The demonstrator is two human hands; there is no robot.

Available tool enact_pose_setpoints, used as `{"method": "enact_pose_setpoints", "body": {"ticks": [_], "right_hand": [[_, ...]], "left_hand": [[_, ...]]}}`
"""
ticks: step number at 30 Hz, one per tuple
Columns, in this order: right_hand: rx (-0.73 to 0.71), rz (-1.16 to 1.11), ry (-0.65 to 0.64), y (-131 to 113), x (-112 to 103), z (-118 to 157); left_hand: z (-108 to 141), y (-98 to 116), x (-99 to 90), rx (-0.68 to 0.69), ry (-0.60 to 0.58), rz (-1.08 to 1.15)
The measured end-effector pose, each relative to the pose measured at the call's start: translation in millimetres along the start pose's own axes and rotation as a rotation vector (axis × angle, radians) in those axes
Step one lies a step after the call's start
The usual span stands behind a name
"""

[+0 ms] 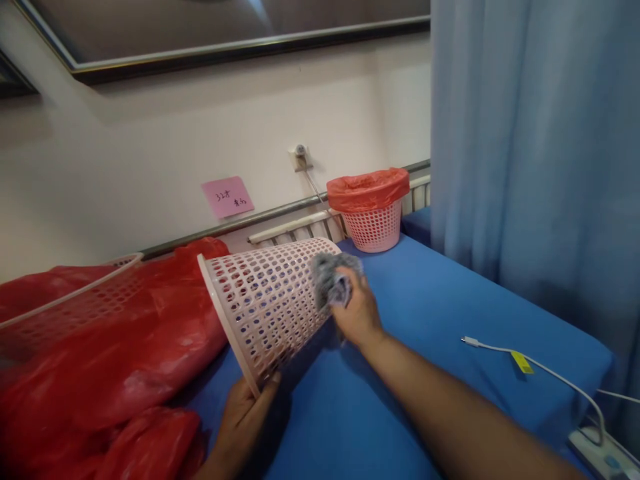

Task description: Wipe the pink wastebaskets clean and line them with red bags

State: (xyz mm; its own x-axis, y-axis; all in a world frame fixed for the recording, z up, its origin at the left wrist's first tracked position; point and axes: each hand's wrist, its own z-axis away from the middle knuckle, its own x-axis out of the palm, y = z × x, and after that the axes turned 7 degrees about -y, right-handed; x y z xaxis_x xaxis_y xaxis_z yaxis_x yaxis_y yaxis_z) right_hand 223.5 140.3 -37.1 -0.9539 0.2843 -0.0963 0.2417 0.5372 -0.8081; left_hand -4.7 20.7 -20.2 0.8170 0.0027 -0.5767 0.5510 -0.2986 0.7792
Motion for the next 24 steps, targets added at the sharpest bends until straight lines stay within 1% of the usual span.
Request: {"method": "enact_pose_setpoints", "body": {"ticks": [1, 3, 4, 5, 6, 7, 10, 11, 12, 13, 14, 15, 16, 17, 18, 19, 21, 22, 24], "right_hand": [[0.131, 0.004, 0.076, 10, -3, -13], [0.244, 0.007, 0.143, 20, -8, -29], [0.242, 0.004, 0.143, 17, -9, -29], [0.197, -0.002, 0.123, 10, -9, -24], [0.114, -0.017, 0.087, 0, -9, -15], [-0.002, -0.041, 0.029, -14, -7, -2], [-0.503, -0.176, -0.239, -54, -1, 41], [-0.62, -0.217, -0.299, -62, 1, 52], [-0.688, -0.237, -0.338, -65, 3, 57], [-0.694, -0.232, -0.343, -63, 4, 58], [-0.633, -0.199, -0.314, -57, 4, 54], [-0.508, -0.148, -0.261, -46, 4, 45], [-0.334, -0.093, -0.185, -33, 3, 33], [-0.13, -0.038, -0.099, -18, 1, 18], [0.086, -0.006, -0.004, -2, -2, 2], [0.27, 0.007, 0.079, 11, -5, -13], [0.378, 0.017, 0.132, 29, -12, -35], [0.389, 0.015, 0.14, 32, -14, -40], [0.347, 0.004, 0.132, 22, -14, -36]], "left_hand": [[0, 0, 0.3, 0.009, -0.023, -0.027], [0, 0, 1.2, 0.044, -0.058, -0.094], [0, 0, 1.9, 0.063, -0.072, -0.132], [0, 0, 2.6, 0.081, -0.085, -0.168], [0, 0, 3.4, 0.096, -0.094, -0.2], [0, 0, 4.1, 0.109, -0.103, -0.226], [1, -3, 5.4, 0.115, -0.106, -0.258], [1, -5, 5.3, 0.108, -0.101, -0.258], [2, -7, 5.1, 0.099, -0.095, -0.26], [1, -9, 4.6, 0.092, -0.087, -0.266], [1, -11, 3.9, 0.089, -0.076, -0.273], [0, -12, 3.2, 0.088, -0.068, -0.284], [-1, -14, 2.5, 0.085, -0.065, -0.298], [-2, -14, 2.0, 0.078, -0.068, -0.312], [-2, -15, 1.5, 0.07, -0.083, -0.326], [-2, -15, 1.2, 0.064, -0.102, -0.34], [-3, -15, 1.1, 0.062, -0.134, -0.366], [-3, -15, 1.2, 0.062, -0.142, -0.373], [-3, -15, 1.6, 0.06, -0.148, -0.375]]}}
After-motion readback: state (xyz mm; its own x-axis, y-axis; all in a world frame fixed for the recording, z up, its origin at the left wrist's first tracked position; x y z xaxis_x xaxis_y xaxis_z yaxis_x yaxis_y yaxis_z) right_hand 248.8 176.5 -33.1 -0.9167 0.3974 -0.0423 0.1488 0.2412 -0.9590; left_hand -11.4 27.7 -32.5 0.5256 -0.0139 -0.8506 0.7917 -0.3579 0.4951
